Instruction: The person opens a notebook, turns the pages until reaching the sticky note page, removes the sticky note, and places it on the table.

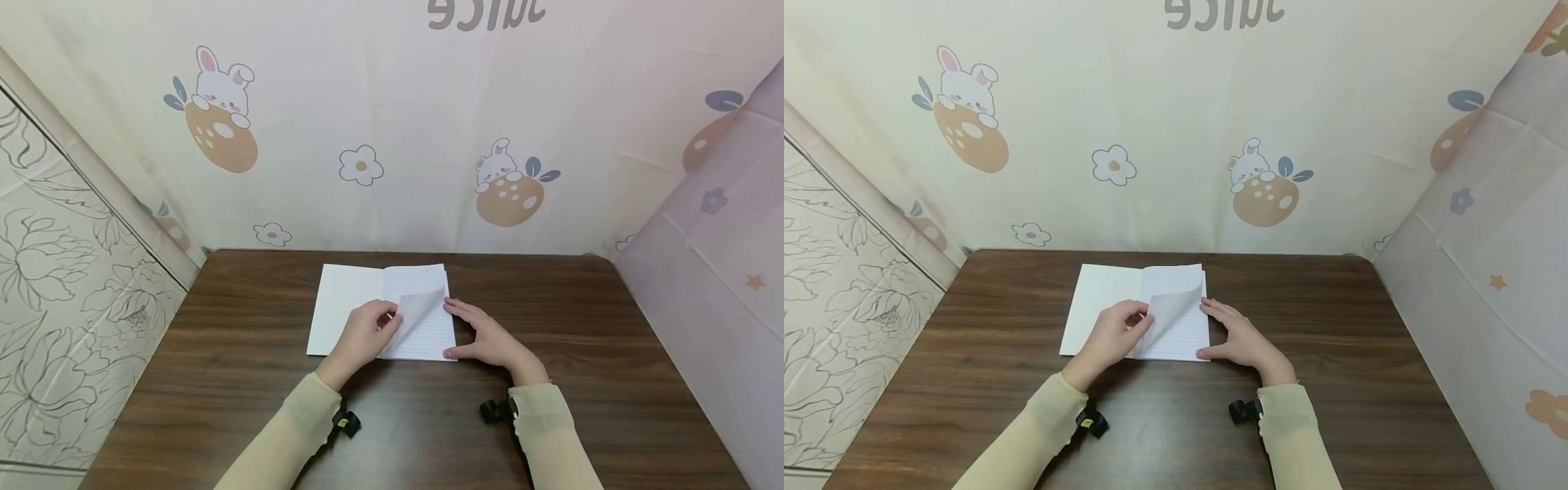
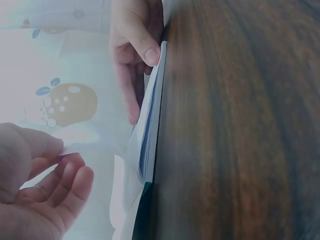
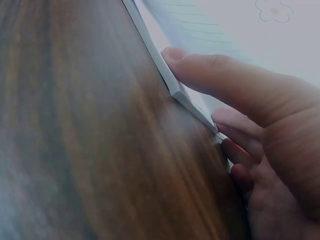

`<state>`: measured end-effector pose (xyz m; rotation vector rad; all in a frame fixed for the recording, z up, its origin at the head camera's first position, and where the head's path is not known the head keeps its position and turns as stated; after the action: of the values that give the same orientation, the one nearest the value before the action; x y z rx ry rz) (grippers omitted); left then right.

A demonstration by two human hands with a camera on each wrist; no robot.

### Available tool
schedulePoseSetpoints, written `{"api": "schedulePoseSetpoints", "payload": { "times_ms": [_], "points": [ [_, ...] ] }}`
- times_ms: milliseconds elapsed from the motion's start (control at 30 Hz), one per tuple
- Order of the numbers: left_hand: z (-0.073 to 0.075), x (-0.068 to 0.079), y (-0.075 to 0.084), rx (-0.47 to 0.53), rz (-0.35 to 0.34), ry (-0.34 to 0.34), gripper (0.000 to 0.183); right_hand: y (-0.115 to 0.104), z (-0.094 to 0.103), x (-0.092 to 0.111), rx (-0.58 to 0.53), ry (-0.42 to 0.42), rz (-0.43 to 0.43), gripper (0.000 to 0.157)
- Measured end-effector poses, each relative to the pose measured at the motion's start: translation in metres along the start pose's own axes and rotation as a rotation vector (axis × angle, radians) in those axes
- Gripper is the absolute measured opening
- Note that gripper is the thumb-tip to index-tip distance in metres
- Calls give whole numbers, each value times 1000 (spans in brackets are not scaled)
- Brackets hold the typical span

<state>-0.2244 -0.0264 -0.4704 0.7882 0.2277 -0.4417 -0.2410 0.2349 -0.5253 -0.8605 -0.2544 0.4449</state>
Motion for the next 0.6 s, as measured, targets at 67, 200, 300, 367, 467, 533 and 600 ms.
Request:
{"api": "schedulePoseSetpoints", "payload": {
  "times_ms": [67,200,300,367,467,533,600],
  "points": [
    [1,0,0,23,1,5,6,0,0,0,-3,0,0,99],
    [4,-1,1,97,35,17,14,-1,0,0,-8,-1,-3,99],
    [8,-1,1,141,63,37,24,0,0,-1,-13,-3,-7,99],
    [11,-1,1,158,77,49,29,1,0,-1,-17,-3,-13,100],
    [14,-1,0,188,87,60,32,1,0,-1,-26,-6,-20,100],
    [15,-1,-1,197,92,65,32,1,0,-1,-34,-8,-28,100],
    [16,-1,-3,197,92,69,31,1,1,-1,-37,-10,-28,100]
  ]
}}
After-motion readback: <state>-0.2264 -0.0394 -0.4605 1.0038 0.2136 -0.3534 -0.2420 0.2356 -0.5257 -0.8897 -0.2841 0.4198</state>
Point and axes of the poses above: each hand's wrist, its own x-axis away from the middle knuckle, its own z-axis out of the back of the hand, y = z × x, the point moved 6 cm from there along -x, towards the middle knuckle, and after that the axes turned 6 degrees about -x, right-handed, at the moved point
